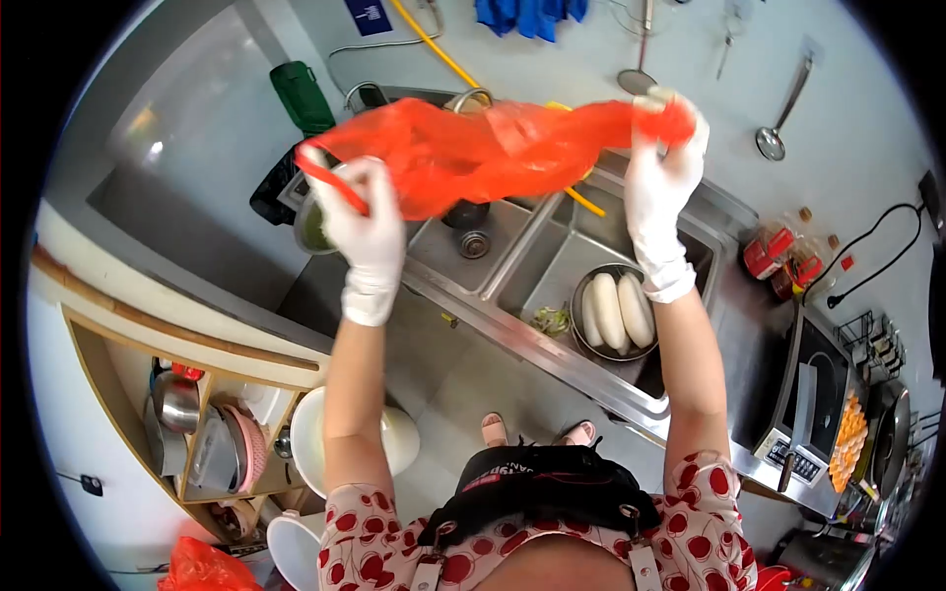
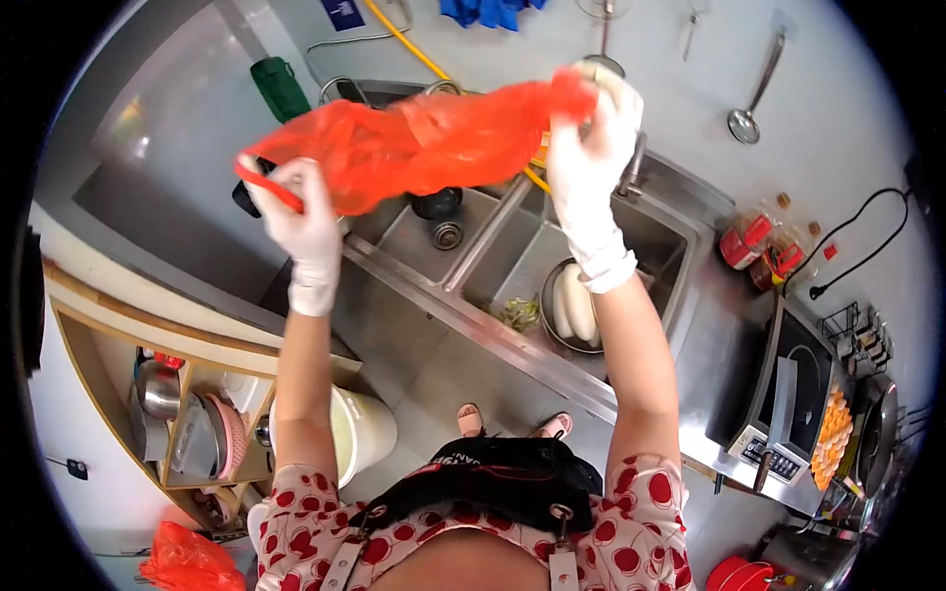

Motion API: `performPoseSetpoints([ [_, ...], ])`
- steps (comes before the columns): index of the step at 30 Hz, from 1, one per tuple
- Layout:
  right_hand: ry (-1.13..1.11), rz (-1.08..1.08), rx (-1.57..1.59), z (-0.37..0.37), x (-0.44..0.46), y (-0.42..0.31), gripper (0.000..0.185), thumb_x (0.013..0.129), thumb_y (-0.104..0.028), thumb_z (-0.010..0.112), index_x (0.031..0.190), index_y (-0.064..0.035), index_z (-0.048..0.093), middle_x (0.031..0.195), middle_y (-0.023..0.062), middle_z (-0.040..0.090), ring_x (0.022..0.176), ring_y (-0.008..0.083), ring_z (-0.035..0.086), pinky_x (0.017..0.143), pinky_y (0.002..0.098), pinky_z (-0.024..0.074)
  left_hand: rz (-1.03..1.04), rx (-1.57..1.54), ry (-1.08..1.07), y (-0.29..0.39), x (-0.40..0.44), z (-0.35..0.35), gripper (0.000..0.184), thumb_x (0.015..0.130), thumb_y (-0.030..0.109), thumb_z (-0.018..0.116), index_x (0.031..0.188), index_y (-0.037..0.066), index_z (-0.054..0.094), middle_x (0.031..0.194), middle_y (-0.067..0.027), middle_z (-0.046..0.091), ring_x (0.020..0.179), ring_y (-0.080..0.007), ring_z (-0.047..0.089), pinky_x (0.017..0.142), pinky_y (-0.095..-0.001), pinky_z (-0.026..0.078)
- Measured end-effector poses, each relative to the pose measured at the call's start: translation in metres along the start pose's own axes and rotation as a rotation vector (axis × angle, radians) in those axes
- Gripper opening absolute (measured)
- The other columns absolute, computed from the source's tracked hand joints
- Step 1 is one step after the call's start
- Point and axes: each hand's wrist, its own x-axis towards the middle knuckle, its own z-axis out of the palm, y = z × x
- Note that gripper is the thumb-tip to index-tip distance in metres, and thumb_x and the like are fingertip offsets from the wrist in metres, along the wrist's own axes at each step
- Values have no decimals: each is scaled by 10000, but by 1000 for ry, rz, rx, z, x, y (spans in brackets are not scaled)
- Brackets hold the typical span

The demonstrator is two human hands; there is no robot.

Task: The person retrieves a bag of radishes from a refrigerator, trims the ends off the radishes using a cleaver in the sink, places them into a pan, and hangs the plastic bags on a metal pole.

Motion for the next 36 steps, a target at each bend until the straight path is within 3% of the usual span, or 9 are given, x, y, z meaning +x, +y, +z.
performPoseSetpoints([
  [2, -354, -327, -417, 22, -57, 36, 164, 786, -87, 620, 939, -46, 659, 993, 127, 629, 970, 295, 558, 869, 378, 428, -219, 408, -337, -50, -37, -23, 742, 831, 121, 653, 1438, 21, 237, 811, -86, 626, 674, -138, 583, 674, -275, 493],
  [4, -1420, 294, -776, 32, -133, 74, 224, 769, -82, 617, 988, -55, 660, 974, 141, 656, 949, 310, 602, 863, 388, 444, -270, 1091, -996, -133, -98, -54, 725, 771, 219, 700, 1373, 22, 346, 809, -133, 648, 678, -248, 630, 678, -360, 516],
  [6, -1104, 470, -552, 22, -176, 73, 270, 775, -141, 636, 1034, -68, 656, 987, 143, 671, 953, 323, 626, 866, 395, 463, -495, 1143, -1218, -154, -132, -90, 500, 747, 268, 698, 1168, 41, 550, 850, -142, 656, 738, -315, 639, 704, -430, 508],
  [12, -1682, 704, -409, 11, -226, 10, 715, 684, -355, 757, 1256, -9, 504, 1181, 232, 574, 1150, 327, 530, 996, 390, 396, -378, 832, -504, -183, -166, -170, 221, 741, 278, 690, 787, 64, 657, 776, -135, 642, 672, -318, 613, 680, -449, 497],
  [18, -1259, 280, -319, 71, -244, -95, 1074, 571, -471, 811, 1396, -3, 308, 1443, 216, 299, 1361, 349, 248, 1108, 466, 223, -1267, -141, -288, -146, -136, -153, 156, 886, 57, 555, 995, -43, 605, 929, -88, 648, 781, -141, 604, 683, -274, 497],
  [22, -1044, 189, -738, 90, -322, -31, 476, 759, -241, 678, 1174, -37, 566, 1242, 180, 526, 1157, 335, 491, 993, 489, 365, -1545, -773, -180, -125, -111, -166, 311, 928, 113, 490, 1187, -60, 501, 1115, -146, 606, 966, -208, 616, 831, -332, 518],
  [26, -342, 1861, 772, 100, -284, -16, 221, 908, -112, 413, 945, 2, 598, 902, 138, 651, 786, 310, 641, 727, 441, 538, -1600, -703, -345, -104, -99, -195, 387, 929, 224, 517, 1185, -67, 520, 1133, -167, 610, 1003, -262, 621, 873, -367, 506],
  [31, -389, 2207, 746, 113, -240, -48, 261, 936, -149, 392, 1007, 29, 568, 902, 155, 649, 824, 308, 650, 764, 448, 550, -1008, 553, -645, -144, -149, -219, 467, 923, 417, 525, 1017, -28, 632, 917, -143, 684, 818, -200, 655, 735, -320, 506],
  [36, -987, 1359, 971, 57, -248, -106, 390, 884, -212, 605, 1185, 23, 521, 1118, 120, 606, 993, 219, 606, 858, 356, 504, -1978, -660, 13, -178, -200, -179, 640, 926, 599, 343, 1174, 50, 561, 1154, -125, 622, 1014, -280, 603, 910, -442, 471],
])
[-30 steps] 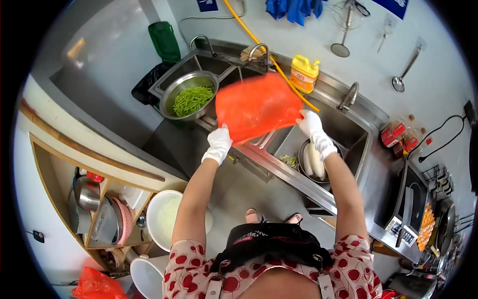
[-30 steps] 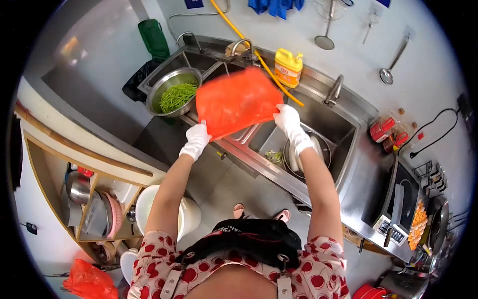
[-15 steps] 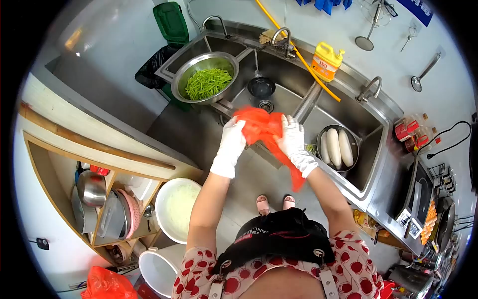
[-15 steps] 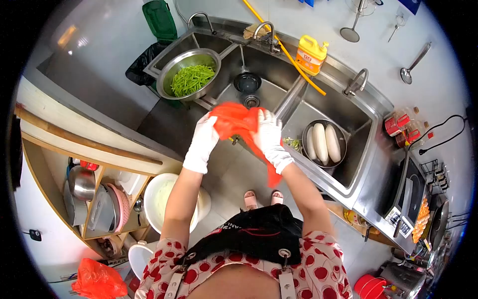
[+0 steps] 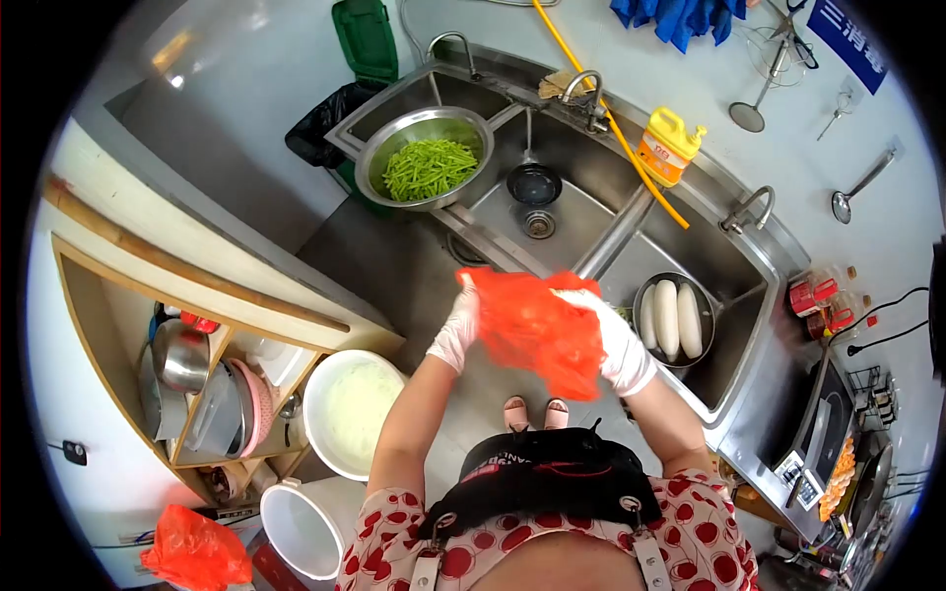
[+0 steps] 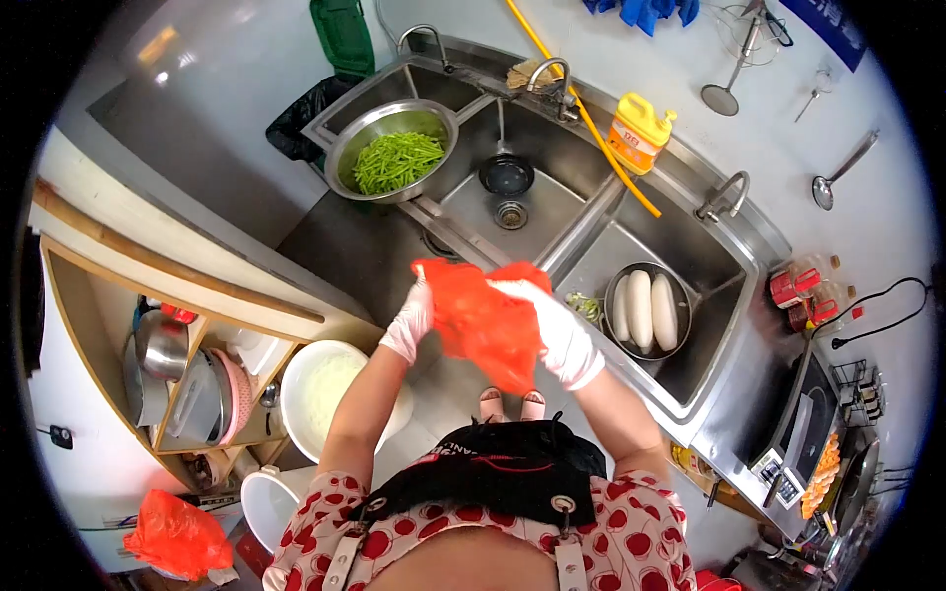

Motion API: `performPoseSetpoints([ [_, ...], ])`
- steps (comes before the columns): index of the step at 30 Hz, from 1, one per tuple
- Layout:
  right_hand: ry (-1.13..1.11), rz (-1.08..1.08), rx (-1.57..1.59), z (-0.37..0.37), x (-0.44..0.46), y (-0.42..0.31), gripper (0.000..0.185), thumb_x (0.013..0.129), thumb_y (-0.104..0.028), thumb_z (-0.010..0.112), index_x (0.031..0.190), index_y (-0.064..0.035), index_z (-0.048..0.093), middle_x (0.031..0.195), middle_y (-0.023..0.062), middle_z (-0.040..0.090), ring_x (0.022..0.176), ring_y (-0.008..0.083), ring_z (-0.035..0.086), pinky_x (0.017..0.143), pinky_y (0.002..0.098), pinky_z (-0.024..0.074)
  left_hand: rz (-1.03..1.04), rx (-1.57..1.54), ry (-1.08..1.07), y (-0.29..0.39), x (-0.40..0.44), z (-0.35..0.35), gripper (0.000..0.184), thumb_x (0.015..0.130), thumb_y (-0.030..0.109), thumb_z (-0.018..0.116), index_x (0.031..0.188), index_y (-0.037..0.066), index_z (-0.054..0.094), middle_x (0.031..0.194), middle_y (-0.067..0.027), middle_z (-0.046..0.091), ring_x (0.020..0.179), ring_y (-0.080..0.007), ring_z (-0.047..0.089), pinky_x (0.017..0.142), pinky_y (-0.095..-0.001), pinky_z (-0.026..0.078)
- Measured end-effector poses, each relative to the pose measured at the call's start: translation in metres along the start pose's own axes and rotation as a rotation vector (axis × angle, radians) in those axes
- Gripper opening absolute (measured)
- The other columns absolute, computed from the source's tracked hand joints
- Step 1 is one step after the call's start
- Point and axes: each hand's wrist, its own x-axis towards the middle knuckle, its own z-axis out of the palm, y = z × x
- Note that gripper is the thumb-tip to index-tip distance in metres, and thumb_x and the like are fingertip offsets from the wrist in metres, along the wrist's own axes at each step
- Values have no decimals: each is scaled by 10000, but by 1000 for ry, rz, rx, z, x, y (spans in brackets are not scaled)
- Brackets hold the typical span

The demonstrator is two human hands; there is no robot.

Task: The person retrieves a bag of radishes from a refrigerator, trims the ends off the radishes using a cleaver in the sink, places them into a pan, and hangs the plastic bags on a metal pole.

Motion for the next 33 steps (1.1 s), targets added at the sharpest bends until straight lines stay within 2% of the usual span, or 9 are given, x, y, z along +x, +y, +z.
performPoseSetpoints([
  [3, -11, -298, -177, 0, -19, -21, 439, 896, -283, 604, 1214, 6, 515, 1126, 104, 599, 1018, 191, 587, 877, 356, 489, -166, -247, -471, -47, 14, 25, 636, 938, 583, 323, 1277, 67, 473, 1266, -104, 545, 1152, -273, 521, 983, -453, 417],
  [7, 294, -121, 805, -13, -35, -75, 336, 940, -297, 517, 1145, -35, 562, 1080, 79, 628, 961, 194, 610, 861, 351, 503, -177, -319, -606, -24, -101, 125, 576, 951, 509, 390, 1313, 63, 433, 1326, -94, 493, 1174, -267, 505, 989, -432, 420],
  [10, 498, -337, 156, -91, -37, -85, 398, 879, -320, 592, 1147, -28, 568, 1081, 97, 630, 932, 213, 626, 863, 359, 502, 91, 185, -659, -13, -119, 142, 569, 957, 481, 405, 1345, 65, 410, 1351, -99, 470, 1208, -241, 482, 1020, -420, 386],
  [12, 176, -344, 336, -134, -31, -107, 82, 821, -97, 613, 869, -53, 564, 882, 56, 605, 795, 196, 603, 763, 339, 510, -249, -144, -724, 0, -152, 170, 609, 957, 510, 373, 1383, 75, 380, 1387, -110, 437, 1245, -253, 452, 1074, -446, 318],
  [18, 128, -444, 266, -161, -6, -198, 202, 828, -218, 668, 867, -77, 529, 817, 54, 552, 792, 228, 598, 746, 380, 524, -589, 1290, -1020, 7, -62, 166, 602, 983, 458, 355, 1413, 39, 306, 1361, -64, 443, 1211, -163, 439, 1054, -308, 313],
  [22, -58, -256, -286, -139, 1, -210, 326, 787, -303, 717, 929, -29, 612, 806, 92, 644, 776, 222, 629, 802, 381, 508, 181, 2129, -947, 37, -14, 177, 472, 936, 470, 432, 1214, 104, 540, 1191, -110, 573, 1080, -238, 538, 873, -366, 465],
  [26, 14, -230, -135, -129, 24, -182, 376, 799, -311, 716, 1018, -20, 624, 965, 56, 648, 925, 143, 600, 834, 291, 466, 999, 2715, 52, 82, 35, 201, 530, 783, 476, 605, 1061, 25, 619, 1211, -152, 525, 1085, -250, 514, 732, -383, 505],
  [32, 501, -517, 177, -146, 75, -179, 378, 890, -349, 602, 1087, -27, 603, 1081, 91, 627, 1019, 199, 585, 905, 390, 459, 1443, 2612, 80, 129, 52, 224, 550, 786, 489, 605, 1098, 36, 607, 1336, -143, 448, 1202, -294, 447, 709, -361, 521],
  [33, 442, -467, 276, -149, 80, -174, 374, 890, -360, 598, 1065, -29, 604, 1055, 90, 630, 998, 205, 589, 889, 395, 464, 1179, 2660, -101, 124, 64, 216, 527, 819, 505, 556, 1115, 73, 613, 1348, -158, 460, 1210, -338, 455, 763, -416, 511],
])
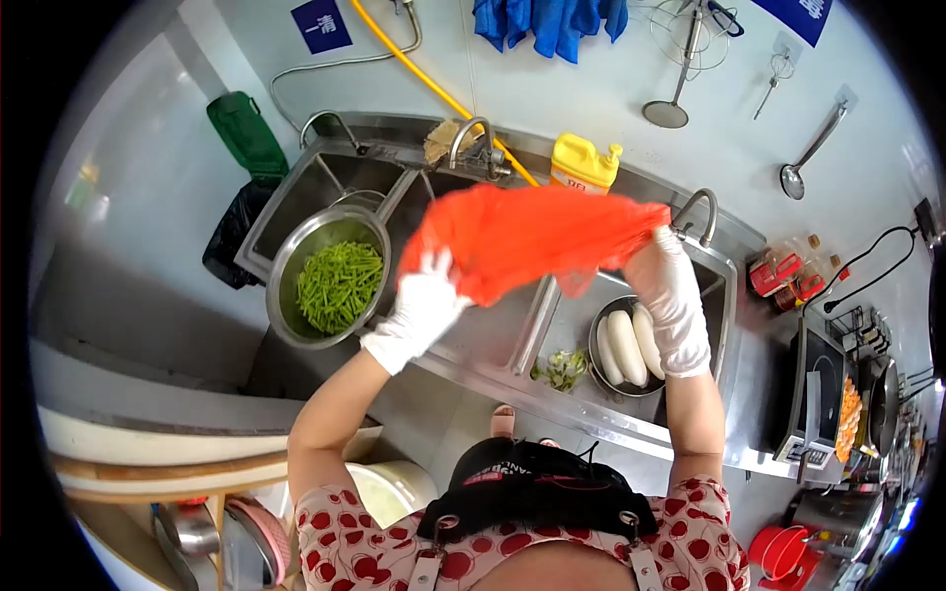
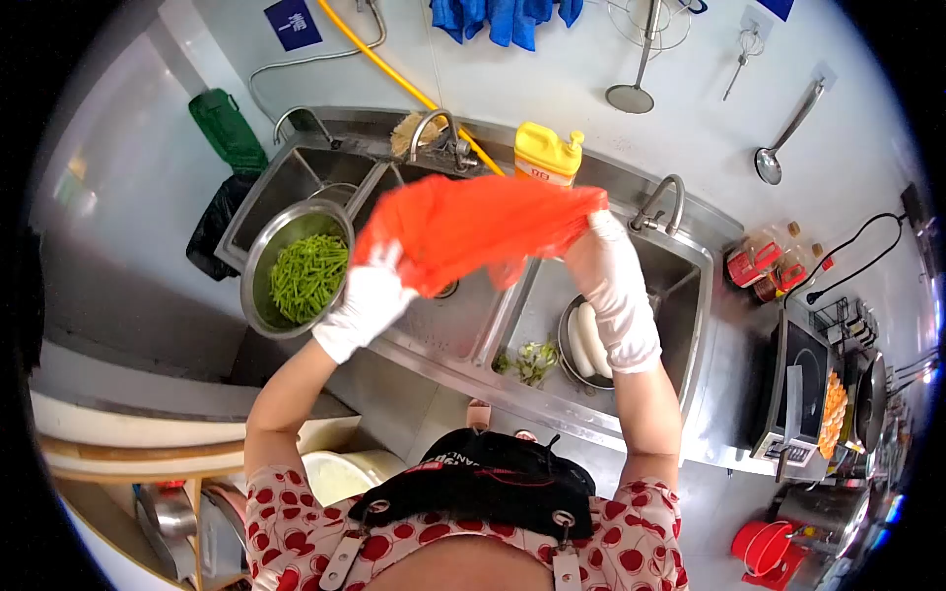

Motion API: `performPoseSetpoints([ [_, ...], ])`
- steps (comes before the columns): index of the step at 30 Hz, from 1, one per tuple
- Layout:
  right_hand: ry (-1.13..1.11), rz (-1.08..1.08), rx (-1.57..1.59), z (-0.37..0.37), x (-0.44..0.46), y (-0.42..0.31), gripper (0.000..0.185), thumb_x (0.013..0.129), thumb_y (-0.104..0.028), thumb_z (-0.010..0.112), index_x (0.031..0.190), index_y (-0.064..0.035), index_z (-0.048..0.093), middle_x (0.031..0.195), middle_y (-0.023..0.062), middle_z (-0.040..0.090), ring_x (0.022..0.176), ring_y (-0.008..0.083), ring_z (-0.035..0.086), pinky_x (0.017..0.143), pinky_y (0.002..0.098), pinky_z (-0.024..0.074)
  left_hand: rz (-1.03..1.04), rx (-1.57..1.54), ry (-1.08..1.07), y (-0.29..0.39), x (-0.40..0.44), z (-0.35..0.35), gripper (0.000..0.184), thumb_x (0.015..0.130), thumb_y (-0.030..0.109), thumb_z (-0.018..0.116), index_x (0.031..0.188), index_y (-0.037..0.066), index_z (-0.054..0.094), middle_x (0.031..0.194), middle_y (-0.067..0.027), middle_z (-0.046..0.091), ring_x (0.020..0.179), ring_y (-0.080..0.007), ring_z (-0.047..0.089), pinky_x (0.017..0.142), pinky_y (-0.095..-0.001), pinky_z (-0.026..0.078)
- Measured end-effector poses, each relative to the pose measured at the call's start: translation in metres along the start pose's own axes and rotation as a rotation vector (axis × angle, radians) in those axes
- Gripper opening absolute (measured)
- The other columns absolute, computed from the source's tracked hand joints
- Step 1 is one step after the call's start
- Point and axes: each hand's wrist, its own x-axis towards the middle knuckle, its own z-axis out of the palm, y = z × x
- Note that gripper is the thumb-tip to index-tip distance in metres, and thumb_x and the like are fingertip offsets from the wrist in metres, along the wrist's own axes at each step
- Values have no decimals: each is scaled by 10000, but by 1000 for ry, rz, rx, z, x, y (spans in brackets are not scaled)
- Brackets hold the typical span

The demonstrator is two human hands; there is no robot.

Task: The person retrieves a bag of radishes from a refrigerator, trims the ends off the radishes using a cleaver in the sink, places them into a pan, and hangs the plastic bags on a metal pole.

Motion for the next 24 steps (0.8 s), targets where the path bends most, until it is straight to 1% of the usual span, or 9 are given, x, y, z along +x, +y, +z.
performPoseSetpoints([
  [3, -98, 18, -32, -16, 5, 37, 362, 876, -396, 607, 893, -34, 613, 860, 69, 615, 815, 187, 588, 781, 350, 477, 177, -670, -362, -14, 19, 61, 477, 879, 515, 450, 1093, 131, 637, 1229, -213, 546, 1125, -363, 528, 839, -438, 479],
  [4, -270, -13, -174, -10, 6, 39, 347, 877, -378, 612, 826, -34, 608, 841, 69, 612, 798, 179, 581, 755, 334, 468, 336, -544, -7, -20, 23, 51, 539, 882, 533, 434, 1088, 69, 617, 1154, -247, 570, 1040, -347, 577, 806, -394, 494],
  [5, -442, -43, -315, -2, 7, 37, 346, 877, -359, 618, 760, -35, 604, 822, 68, 610, 781, 171, 574, 729, 317, 459, 123, -288, -358, -32, 45, 49, 554, 852, 523, 485, 1068, 29, 610, 1097, -249, 586, 1018, -340, 580, 763, -416, 503],
  [8, -324, -320, -566, 48, 0, 6, 395, 860, -430, 610, 659, -95, 556, 732, 52, 557, 738, 180, 512, 706, 323, 416, -121, 49, 457, -61, 57, 6, 425, 759, 402, 637, 1011, 62, 594, 1068, -184, 575, 1028, -327, 553, 708, -406, 518],
  [11, -412, -397, -442, 49, 4, -7, 369, 864, -373, 608, 630, -93, 559, 668, 38, 559, 690, 201, 530, 701, 361, 438, -124, -91, 649, -70, 47, -59, 452, 758, 423, 638, 1019, 56, 596, 1068, -162, 573, 1013, -334, 544, 689, -402, 521],
  [13, -512, -143, -471, 27, 7, -15, 296, 841, -286, 625, 647, -63, 622, 626, 50, 581, 668, 234, 555, 702, 398, 459, 123, -48, 615, -73, 56, -5, 471, 784, 475, 609, 1010, 63, 640, 1096, -129, 592, 1025, -319, 551, 665, -390, 511],
  [15, -556, 110, -1240, -27, 28, 23, 283, 816, -303, 612, 702, -46, 644, 626, 87, 609, 683, 285, 603, 680, 405, 482, 136, 102, -69, -64, 59, 56, 513, 808, 540, 552, 967, 69, 680, 978, -118, 642, 962, -278, 594, 644, -364, 495],
  [17, -782, 104, -1866, -75, 28, 69, 233, 788, -270, 609, 793, -42, 651, 749, 140, 653, 757, 343, 639, 680, 415, 500, 126, 92, -209, -56, 65, 80, 555, 818, 586, 510, 899, 71, 702, 890, -118, 660, 873, -259, 623, 638, -363, 483],
  [24, -780, 586, -2282, -46, 28, 100, 192, 805, -227, 577, 914, -102, 674, 807, 112, 684, 805, 294, 675, 684, 414, 520, 90, 176, -381, -59, 88, 92, 637, 793, 654, 484, 812, 64, 723, 863, -118, 682, 778, -230, 654, 575, -390, 455],
])
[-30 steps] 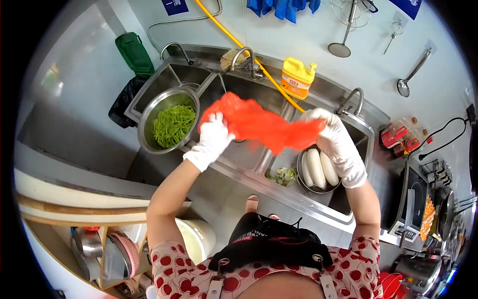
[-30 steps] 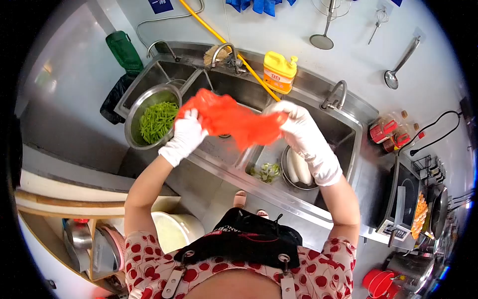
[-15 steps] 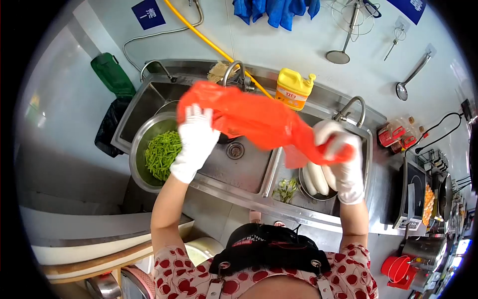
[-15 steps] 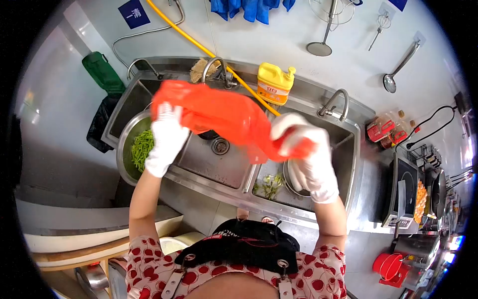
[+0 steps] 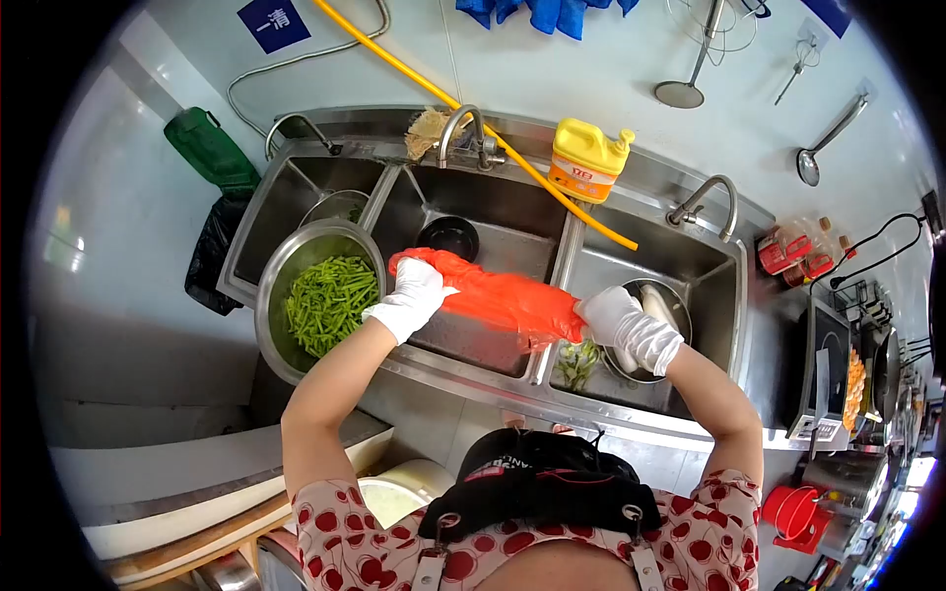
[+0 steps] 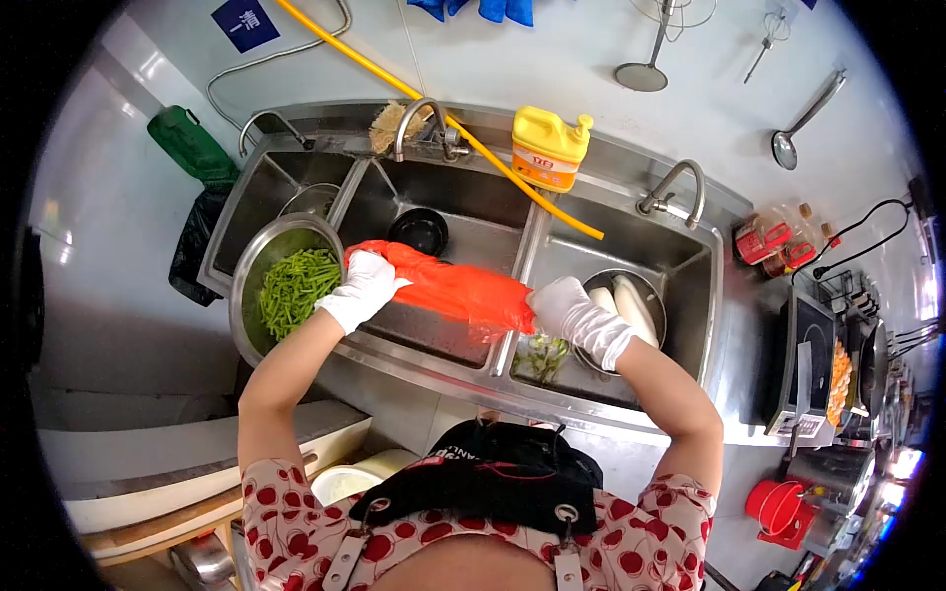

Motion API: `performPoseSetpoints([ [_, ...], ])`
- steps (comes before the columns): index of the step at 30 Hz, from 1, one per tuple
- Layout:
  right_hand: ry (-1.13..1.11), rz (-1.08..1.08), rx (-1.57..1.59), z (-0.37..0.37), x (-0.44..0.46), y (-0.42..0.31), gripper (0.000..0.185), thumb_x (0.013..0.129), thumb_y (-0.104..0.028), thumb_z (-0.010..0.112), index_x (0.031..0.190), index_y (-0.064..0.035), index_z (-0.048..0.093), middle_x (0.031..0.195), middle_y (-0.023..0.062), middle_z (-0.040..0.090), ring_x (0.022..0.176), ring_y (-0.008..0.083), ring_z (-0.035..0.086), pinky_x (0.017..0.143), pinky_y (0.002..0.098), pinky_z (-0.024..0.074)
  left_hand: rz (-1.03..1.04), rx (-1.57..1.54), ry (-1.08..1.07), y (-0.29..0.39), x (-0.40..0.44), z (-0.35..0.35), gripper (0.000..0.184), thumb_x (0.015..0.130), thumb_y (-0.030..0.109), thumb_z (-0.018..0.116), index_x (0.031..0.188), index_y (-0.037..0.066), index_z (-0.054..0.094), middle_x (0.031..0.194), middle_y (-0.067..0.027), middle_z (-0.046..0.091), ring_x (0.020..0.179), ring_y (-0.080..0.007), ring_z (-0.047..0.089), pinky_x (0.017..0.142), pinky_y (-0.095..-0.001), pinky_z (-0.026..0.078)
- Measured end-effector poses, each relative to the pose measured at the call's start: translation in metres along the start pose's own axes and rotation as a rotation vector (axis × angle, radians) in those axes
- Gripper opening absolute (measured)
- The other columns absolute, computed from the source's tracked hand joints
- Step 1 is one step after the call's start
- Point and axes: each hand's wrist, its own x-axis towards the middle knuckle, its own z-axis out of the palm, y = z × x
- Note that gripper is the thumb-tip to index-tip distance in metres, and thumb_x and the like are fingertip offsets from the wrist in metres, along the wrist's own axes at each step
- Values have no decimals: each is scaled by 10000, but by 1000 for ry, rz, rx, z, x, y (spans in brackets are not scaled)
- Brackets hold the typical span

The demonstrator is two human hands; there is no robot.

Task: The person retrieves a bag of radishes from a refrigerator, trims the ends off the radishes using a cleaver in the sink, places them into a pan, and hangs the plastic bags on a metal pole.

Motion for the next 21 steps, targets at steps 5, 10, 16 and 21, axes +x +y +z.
performPoseSetpoints([
  [5, 372, 303, -301, -28, 1, 30, 174, 832, -256, 574, 787, -110, 657, 713, 69, 659, 746, 245, 666, 610, 383, 493, 0, 55, -97, -11, -7, -27, 536, 772, 626, 563, 873, 125, 726, 855, -29, 698, 788, -192, 664, 623, -373, 467],
  [10, 354, 305, -325, -28, 6, 27, 178, 857, -257, 532, 806, -149, 664, 721, 30, 674, 697, 212, 637, 763, 412, 390, 150, 215, -388, 4, 8, 17, 616, 718, 622, 653, 1087, 130, 674, 1063, -28, 680, 980, -178, 646, 796, -357, 479],
  [16, 351, 506, -425, -13, 51, 37, 115, 811, -204, 563, 766, -179, 665, 665, -9, 638, 759, 212, 582, 775, 403, 344, 211, -31, -434, 18, 2, -20, 722, 623, 593, 728, 1125, 82, 640, 1071, -77, 671, 988, -224, 641, 822, -363, 479],
  [21, 593, 560, -5, -4, 60, 39, 164, 854, -210, 518, 913, -113, 635, 885, 115, 664, 786, 268, 635, 670, 418, 437, 216, -684, -179, 4, 6, -3, 660, 646, 482, 744, 1100, 21, 614, 1082, -161, 638, 1002, -297, 615, 873, -347, 471],
])
